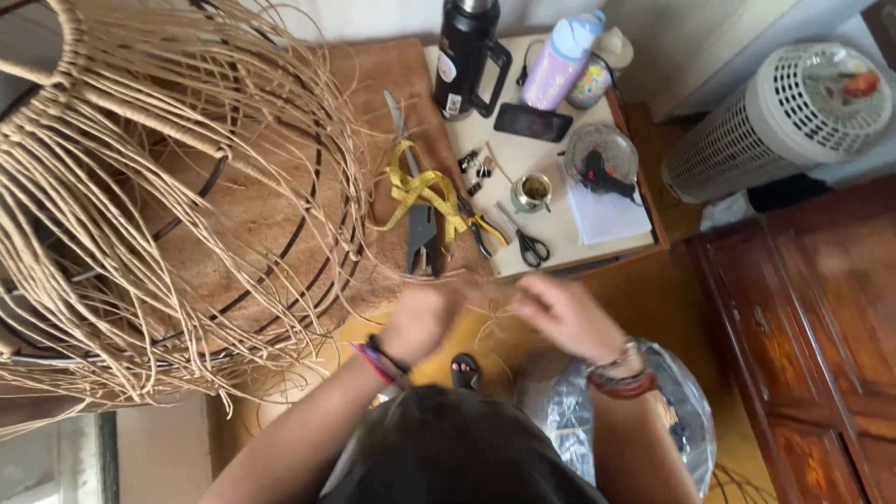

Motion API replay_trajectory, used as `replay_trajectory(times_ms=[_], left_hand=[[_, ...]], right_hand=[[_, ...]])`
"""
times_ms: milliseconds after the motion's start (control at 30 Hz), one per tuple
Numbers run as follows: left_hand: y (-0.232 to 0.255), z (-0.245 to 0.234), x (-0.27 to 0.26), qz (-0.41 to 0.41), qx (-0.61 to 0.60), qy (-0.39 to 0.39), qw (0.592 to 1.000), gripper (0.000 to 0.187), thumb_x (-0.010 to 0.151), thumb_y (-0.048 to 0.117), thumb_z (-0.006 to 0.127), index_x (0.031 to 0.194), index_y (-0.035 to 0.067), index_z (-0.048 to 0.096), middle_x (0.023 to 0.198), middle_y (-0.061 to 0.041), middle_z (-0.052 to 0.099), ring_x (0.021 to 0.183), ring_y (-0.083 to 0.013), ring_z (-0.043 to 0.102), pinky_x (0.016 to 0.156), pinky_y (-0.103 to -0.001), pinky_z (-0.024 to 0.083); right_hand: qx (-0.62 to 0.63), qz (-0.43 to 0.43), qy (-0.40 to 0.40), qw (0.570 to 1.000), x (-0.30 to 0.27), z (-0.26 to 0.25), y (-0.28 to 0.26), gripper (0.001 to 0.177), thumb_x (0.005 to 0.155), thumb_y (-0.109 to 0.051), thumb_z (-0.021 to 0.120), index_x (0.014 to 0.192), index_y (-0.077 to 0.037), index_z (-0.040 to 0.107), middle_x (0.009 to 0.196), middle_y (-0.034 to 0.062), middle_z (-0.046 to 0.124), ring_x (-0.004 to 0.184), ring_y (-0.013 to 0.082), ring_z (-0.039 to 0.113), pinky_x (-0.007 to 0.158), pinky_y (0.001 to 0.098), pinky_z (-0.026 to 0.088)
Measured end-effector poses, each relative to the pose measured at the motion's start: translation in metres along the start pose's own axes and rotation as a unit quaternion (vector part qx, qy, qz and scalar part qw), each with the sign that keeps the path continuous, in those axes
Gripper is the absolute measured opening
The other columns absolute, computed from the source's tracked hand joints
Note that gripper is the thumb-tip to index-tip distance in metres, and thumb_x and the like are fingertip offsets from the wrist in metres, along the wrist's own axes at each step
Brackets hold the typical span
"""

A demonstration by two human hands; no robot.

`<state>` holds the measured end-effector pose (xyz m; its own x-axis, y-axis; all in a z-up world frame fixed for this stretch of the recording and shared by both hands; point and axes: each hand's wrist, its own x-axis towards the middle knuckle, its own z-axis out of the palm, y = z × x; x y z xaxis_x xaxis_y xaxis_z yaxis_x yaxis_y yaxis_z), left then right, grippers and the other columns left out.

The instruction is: Weaving wicker strands into a large decorative structure, likely a lampshade, involving threading, pulling, and trimming strands.

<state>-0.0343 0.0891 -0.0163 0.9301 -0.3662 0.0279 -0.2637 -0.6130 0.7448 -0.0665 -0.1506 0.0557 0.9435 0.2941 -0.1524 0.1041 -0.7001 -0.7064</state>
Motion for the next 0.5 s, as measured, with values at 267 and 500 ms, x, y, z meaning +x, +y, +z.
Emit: replay_trajectory(times_ms=[267, 500], left_hand=[[-0.011, -0.070, 0.019, -0.176, -0.473, 0.250, 0.827, 0.035, 0.110, 0.036, 0.046, 0.086, 0.013, 0.057, 0.046, -0.001, 0.045, 0.030, -0.0152, 0.048, 0.030, -0.026, 0.033], [-0.018, -0.054, 0.011, -0.248, -0.477, 0.031, 0.843, 0.024, 0.106, 0.025, 0.053, 0.099, 0.004, 0.059, 0.059, 0.004, 0.041, 0.037, -0.0064, 0.041, 0.031, -0.020, 0.033]], right_hand=[[0.286, 0.140, 0.170, 0.932, -0.023, 0.030, 0.090, 0.024, 0.106, -0.017, 0.051, 0.090, -0.003, 0.060, 0.056, -0.0026, 0.040, 0.046, 0.0117, 0.046, 0.052, 0.0256, 0.049], [0.467, 0.140, 0.141, 0.861, 0.023, 0.043, -0.002, 0.039, 0.109, -0.026, 0.043, 0.077, -0.007, 0.052, 0.059, -0.0040, 0.026, 0.035, 0.0120, 0.037, 0.037, 0.0274, 0.043]])
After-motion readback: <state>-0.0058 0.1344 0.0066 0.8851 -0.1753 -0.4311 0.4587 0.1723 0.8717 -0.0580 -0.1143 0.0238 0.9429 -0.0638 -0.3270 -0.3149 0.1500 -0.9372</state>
